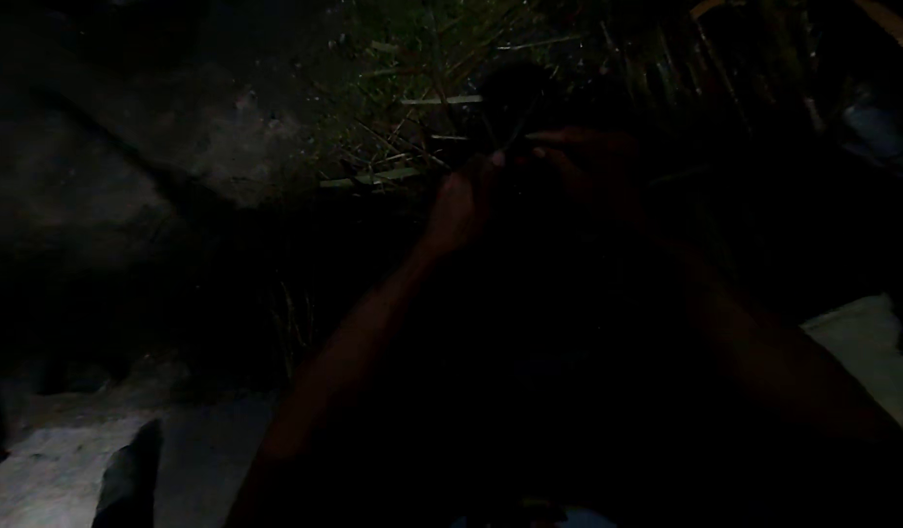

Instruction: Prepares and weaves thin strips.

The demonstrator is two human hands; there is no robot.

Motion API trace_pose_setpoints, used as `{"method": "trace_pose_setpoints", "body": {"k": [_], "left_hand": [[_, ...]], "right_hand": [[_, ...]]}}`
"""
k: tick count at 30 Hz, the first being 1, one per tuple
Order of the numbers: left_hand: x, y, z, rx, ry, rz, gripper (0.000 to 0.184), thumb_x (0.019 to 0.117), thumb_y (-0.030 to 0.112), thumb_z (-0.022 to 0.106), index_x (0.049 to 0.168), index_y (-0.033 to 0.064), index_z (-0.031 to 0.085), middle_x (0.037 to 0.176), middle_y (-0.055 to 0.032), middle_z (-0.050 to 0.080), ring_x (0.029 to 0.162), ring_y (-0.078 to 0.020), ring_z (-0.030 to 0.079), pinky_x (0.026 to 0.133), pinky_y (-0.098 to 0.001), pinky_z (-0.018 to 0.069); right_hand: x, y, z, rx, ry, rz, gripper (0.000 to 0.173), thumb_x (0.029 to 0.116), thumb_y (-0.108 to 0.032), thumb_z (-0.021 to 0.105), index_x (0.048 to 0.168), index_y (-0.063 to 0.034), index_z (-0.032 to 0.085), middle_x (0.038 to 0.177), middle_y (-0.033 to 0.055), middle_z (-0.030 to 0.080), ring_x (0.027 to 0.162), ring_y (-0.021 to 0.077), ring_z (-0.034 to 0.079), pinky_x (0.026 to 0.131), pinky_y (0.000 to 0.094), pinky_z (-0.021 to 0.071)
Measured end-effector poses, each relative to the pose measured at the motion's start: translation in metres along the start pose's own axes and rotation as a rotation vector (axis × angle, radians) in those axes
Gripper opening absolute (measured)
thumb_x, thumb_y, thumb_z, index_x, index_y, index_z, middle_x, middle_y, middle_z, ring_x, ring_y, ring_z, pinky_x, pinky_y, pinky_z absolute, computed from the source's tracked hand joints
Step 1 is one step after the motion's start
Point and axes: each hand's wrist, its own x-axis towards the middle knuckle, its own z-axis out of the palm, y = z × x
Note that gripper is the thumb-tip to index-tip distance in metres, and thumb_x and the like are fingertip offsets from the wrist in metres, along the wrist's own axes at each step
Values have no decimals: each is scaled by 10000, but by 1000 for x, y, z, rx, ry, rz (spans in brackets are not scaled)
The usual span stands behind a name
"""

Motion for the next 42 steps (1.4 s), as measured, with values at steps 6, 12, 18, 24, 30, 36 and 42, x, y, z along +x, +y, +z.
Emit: {"method": "trace_pose_setpoints", "body": {"k": [6,12,18,24,30,36,42], "left_hand": [[19,-32,-1,-27,61,-66,513,1131,395,293,1214,15,627,961,-140,649,849,-217,639,790,-437,548],[27,-46,-24,-39,110,-465,650,1113,506,246,1272,-12,606,1109,-237,640,992,-348,631,892,-564,502],[-3,-1,-7,-115,120,-93,436,1134,293,337,1298,-20,592,1042,-132,662,907,-158,642,851,-356,552],[4,-17,-13,10,89,-187,526,1136,382,268,1259,-21,584,1063,-209,643,974,-306,639,889,-515,518],[-4,-2,-3,-2,109,-37,446,1131,319,326,1172,-28,603,902,-141,632,800,-207,626,760,-410,541],[15,-18,-27,25,175,-255,585,1128,435,244,1208,-6,620,1023,-197,635,926,-306,620,849,-523,500],[13,-35,-28,60,194,-264,573,1133,404,259,1273,-28,610,1159,-249,653,1065,-356,646,943,-559,503]], "right_hand": [[0,11,-2,141,33,-79,255,1052,-114,539,1188,56,673,1072,83,741,929,44,716,855,220,600],[-4,2,-13,201,111,49,232,1060,-111,527,1196,36,645,1078,69,735,935,83,728,862,266,622],[1,-1,7,289,101,275,265,1088,-172,486,1253,3,596,1077,67,738,907,108,742,832,284,630],[-2,-11,9,457,123,284,256,1104,-144,427,1267,14,547,1114,77,727,951,130,744,865,288,627],[-4,-9,8,499,134,220,224,1095,-119,437,1226,17,558,1091,72,731,942,136,748,858,294,634],[-3,-4,-1,391,116,154,245,1087,-124,460,1233,34,578,1096,74,738,946,133,747,872,300,632],[-9,-21,-8,375,152,172,241,1093,-119,436,1236,19,572,1086,55,741,942,118,748,865,282,634]]}}
